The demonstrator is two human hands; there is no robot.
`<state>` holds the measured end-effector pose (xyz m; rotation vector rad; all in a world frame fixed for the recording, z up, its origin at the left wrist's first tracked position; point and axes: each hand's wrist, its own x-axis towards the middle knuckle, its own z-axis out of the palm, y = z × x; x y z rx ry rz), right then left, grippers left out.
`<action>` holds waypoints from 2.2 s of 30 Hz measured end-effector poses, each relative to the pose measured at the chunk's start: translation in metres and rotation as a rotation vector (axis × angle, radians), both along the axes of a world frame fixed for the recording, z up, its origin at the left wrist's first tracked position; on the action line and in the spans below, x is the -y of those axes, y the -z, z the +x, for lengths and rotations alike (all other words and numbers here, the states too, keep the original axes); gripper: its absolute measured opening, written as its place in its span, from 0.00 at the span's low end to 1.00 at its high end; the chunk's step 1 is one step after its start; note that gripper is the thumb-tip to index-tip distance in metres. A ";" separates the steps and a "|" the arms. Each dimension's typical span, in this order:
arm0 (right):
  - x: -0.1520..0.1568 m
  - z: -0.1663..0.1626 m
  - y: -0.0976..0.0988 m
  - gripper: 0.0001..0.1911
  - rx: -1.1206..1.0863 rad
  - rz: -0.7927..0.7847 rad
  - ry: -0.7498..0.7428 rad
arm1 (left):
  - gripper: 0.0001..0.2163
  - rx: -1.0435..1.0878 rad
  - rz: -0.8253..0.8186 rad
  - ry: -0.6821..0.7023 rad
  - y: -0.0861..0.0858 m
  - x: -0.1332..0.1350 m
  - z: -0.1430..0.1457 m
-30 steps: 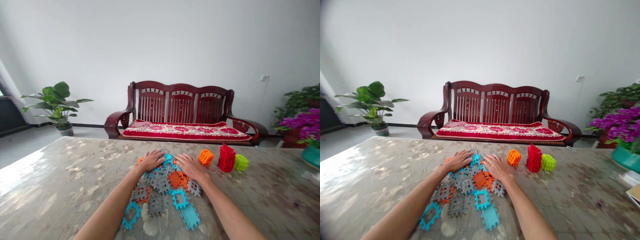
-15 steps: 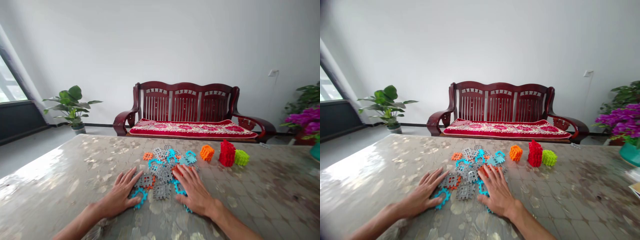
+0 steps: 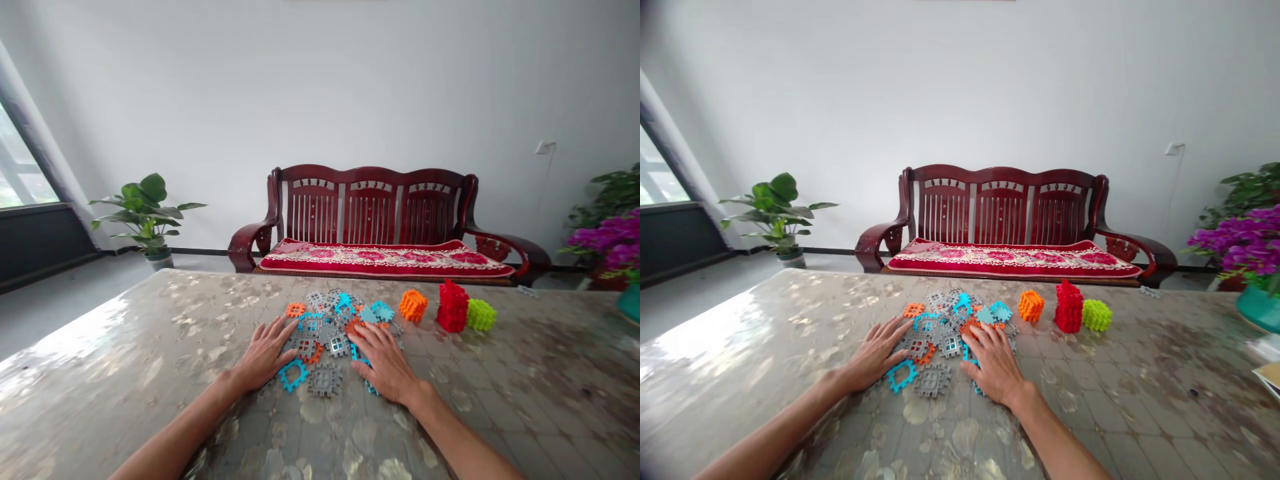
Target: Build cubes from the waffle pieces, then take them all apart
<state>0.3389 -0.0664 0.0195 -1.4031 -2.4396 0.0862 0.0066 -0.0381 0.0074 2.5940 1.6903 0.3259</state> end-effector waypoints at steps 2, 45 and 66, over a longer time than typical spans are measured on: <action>0.000 0.000 0.001 0.26 -0.034 0.018 0.005 | 0.28 0.004 0.022 -0.010 0.000 -0.006 -0.001; -0.038 0.042 0.038 0.30 -0.371 0.250 0.499 | 0.22 0.388 0.056 -0.477 -0.016 0.011 0.018; -0.022 0.039 0.010 0.16 -0.144 0.291 0.442 | 0.21 0.021 0.066 -0.606 -0.017 0.011 -0.005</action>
